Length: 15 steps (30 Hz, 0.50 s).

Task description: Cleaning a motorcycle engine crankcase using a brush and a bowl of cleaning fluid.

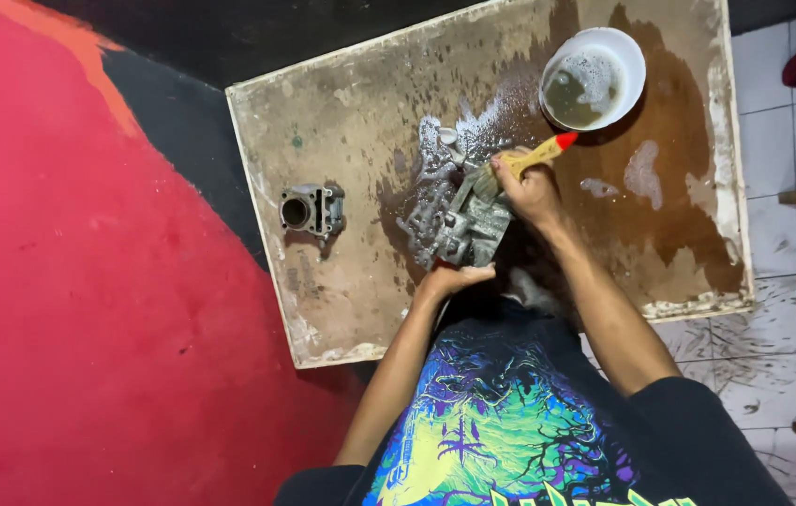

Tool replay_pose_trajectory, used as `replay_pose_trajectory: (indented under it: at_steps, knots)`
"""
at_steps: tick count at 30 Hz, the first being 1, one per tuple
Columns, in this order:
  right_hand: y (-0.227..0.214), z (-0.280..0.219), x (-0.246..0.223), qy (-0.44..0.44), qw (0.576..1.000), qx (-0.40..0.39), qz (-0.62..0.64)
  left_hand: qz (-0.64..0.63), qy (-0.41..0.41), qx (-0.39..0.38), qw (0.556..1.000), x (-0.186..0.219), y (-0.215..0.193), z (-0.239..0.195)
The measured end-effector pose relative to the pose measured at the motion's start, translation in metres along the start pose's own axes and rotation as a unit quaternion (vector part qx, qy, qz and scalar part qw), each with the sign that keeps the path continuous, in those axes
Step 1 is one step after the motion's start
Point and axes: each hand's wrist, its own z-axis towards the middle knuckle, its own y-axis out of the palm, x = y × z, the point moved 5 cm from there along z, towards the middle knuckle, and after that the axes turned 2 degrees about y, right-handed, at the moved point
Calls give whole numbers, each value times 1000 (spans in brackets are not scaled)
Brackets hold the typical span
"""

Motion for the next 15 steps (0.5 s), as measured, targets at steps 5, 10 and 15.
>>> replay_pose_trajectory:
  at_steps: [5, 10, 15]
  knots:
    - [18, -20, -58, -50, 985, 118, -115, -282, -105, -51, 952, -30, 12, 17]
    - [31, -42, -49, 91, 991, 99, 18, -37, 68, -7, 997, 7, 4, 8]
    - [-2, -32, -27, 213, 973, 83, 16, -20, 99, 21, 995, 14, 4, 4]
